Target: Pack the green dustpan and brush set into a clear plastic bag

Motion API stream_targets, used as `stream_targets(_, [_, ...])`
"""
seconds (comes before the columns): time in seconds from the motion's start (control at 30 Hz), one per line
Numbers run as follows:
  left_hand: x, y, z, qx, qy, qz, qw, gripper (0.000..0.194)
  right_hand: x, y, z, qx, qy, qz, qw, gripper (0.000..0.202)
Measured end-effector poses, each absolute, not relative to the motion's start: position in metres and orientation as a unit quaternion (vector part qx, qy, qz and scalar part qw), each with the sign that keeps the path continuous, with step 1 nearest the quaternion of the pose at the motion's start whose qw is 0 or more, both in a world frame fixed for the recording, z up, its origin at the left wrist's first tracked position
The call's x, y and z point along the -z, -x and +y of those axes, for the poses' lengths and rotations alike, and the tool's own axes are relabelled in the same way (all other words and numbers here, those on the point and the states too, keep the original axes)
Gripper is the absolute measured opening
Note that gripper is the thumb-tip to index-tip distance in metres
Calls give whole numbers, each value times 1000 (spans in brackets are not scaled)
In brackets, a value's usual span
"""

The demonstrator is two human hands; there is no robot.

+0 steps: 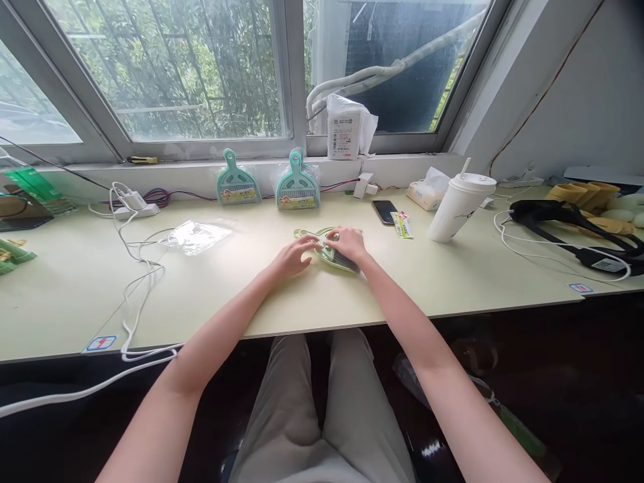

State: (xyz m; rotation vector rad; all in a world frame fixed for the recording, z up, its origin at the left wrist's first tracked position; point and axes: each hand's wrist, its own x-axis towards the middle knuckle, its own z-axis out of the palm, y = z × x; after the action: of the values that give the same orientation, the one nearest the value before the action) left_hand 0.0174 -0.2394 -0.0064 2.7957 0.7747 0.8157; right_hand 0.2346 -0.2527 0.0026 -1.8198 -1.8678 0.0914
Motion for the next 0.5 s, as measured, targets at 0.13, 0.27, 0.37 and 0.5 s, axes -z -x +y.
stream_targets(0.13, [1,-5,-229,-283,-910,296,-59,38,1,-221,-254,-55,626,-728,275,17])
stream_targets(0.27, [2,15,-214,-220,-920,313,-85,29,5,-219,-252,-75,600,-740,295,16])
stream_targets(0.37, [5,17,-213,-215,-923,295,-118,29,8,-219,-251,-96,589,-741,308,16])
stream_targets(0.5, [8,7,-217,-190,-935,266,-135,33,12,-217,-249,-101,581,-739,326,14])
